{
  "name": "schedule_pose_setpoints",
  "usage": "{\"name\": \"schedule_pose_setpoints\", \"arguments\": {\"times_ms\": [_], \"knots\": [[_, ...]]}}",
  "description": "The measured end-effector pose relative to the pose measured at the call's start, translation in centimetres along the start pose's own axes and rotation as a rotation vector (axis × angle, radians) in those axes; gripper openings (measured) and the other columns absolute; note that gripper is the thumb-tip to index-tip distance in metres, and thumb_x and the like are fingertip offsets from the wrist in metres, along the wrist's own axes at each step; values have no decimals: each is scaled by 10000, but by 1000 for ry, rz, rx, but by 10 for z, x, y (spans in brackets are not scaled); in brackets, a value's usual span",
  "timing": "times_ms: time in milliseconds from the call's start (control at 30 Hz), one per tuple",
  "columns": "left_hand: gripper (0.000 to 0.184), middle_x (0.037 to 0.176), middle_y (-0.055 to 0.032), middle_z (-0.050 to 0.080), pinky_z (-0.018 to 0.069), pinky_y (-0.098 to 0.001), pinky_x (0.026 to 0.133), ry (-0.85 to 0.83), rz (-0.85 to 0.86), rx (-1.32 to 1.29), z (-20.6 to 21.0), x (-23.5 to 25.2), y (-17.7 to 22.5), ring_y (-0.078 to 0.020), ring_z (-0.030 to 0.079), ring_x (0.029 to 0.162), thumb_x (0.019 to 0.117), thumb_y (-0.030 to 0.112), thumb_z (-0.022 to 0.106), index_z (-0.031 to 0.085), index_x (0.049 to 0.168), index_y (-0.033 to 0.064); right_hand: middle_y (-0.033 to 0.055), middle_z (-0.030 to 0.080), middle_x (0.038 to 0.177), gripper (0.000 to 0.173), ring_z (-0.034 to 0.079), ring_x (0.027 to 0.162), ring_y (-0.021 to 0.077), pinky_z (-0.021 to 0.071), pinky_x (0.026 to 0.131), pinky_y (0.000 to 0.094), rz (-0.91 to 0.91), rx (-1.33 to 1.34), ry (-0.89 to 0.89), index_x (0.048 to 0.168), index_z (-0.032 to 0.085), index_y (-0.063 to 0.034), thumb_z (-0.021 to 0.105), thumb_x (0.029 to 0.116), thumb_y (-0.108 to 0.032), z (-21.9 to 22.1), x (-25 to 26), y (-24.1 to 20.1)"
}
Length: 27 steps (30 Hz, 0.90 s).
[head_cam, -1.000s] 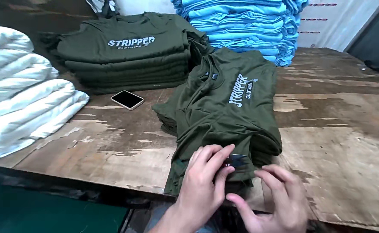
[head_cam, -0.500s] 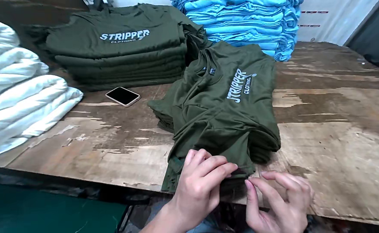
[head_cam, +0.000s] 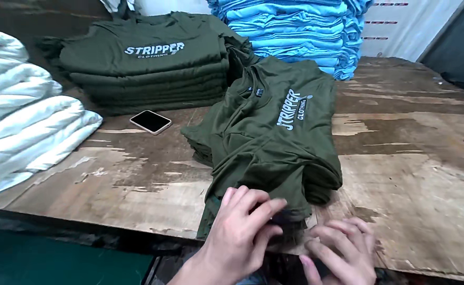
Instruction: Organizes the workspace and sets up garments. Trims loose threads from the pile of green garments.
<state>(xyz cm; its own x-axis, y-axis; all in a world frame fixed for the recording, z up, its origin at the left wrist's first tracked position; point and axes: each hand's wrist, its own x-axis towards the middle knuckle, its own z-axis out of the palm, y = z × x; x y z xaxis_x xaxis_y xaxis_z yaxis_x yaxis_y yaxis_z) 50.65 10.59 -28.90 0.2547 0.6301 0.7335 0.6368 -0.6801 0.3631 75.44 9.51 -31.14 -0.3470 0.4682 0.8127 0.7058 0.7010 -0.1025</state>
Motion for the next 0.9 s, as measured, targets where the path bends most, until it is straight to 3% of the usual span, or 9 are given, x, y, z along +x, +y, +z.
{"name": "schedule_pose_setpoints", "arguments": {"times_ms": [133,233,300,367,467,567,733,800,900], "knots": [[195,949,49,683,502,-318,798,28,-21,-111,0,2,-3,-95,620,889,916,133,579,736,1004,208,0,669,1057,302,641,1051,142,494,985,370,163,61,141,1028,645,-193,701,907,-464,13,21,-12],[195,984,72,726,547,-266,790,47,-103,-265,-1,19,-1,-44,652,885,934,79,563,727,1002,160,20,733,1061,149,710,1040,127,615,906,287,257,465,229,1040,689,-120,763,910,-130,31,47,-18],[153,912,92,703,582,-205,725,52,-223,-358,2,29,-4,-9,660,811,953,88,587,704,1019,161,44,754,982,135,734,909,121,633,812,264,450,812,270,1049,682,-52,662,943,29,40,63,-19],[134,853,85,689,570,-207,663,46,-360,-452,5,38,-8,-26,656,750,957,92,625,690,1038,175,3,701,975,154,688,889,86,594,810,241,539,927,238,1149,610,-91,623,998,-60,46,71,-14],[125,797,45,695,563,-239,624,33,-482,-542,6,46,-12,-78,659,701,967,104,654,691,1063,175,2,630,1140,397,613,988,53,533,836,205,287,483,121,1223,677,-173,787,905,-385,47,65,-11],[136,767,24,696,553,-247,600,18,-526,-595,6,47,-10,-99,654,668,957,100,677,694,1073,169,-21,695,982,133,635,917,96,469,957,349,39,158,243,1076,746,-220,656,981,-196,32,45,-4],[171,752,48,682,534,-221,583,-4,-485,-585,4,47,-5,-61,633,650,936,52,677,703,1066,159,-62,544,1134,346,563,1077,36,482,947,236,139,219,298,1086,612,-247,721,905,-521,33,46,-8],[186,748,45,674,522,-219,564,-18,-481,-573,2,46,-4,-66,623,642,930,29,670,705,1065,152,18,554,1247,360,580,1149,105,512,995,286,135,230,254,1184,679,-219,811,877,-352,41,50,-16],[223,861,61,705,576,-232,635,8,-460,-510,-2,37,1,-58,668,742,898,69,720,714,1094,174,15,719,1073,183,674,1056,138,573,944,305,29,266,290,1073,777,-146,683,935,-72,34,39,-12]]}}
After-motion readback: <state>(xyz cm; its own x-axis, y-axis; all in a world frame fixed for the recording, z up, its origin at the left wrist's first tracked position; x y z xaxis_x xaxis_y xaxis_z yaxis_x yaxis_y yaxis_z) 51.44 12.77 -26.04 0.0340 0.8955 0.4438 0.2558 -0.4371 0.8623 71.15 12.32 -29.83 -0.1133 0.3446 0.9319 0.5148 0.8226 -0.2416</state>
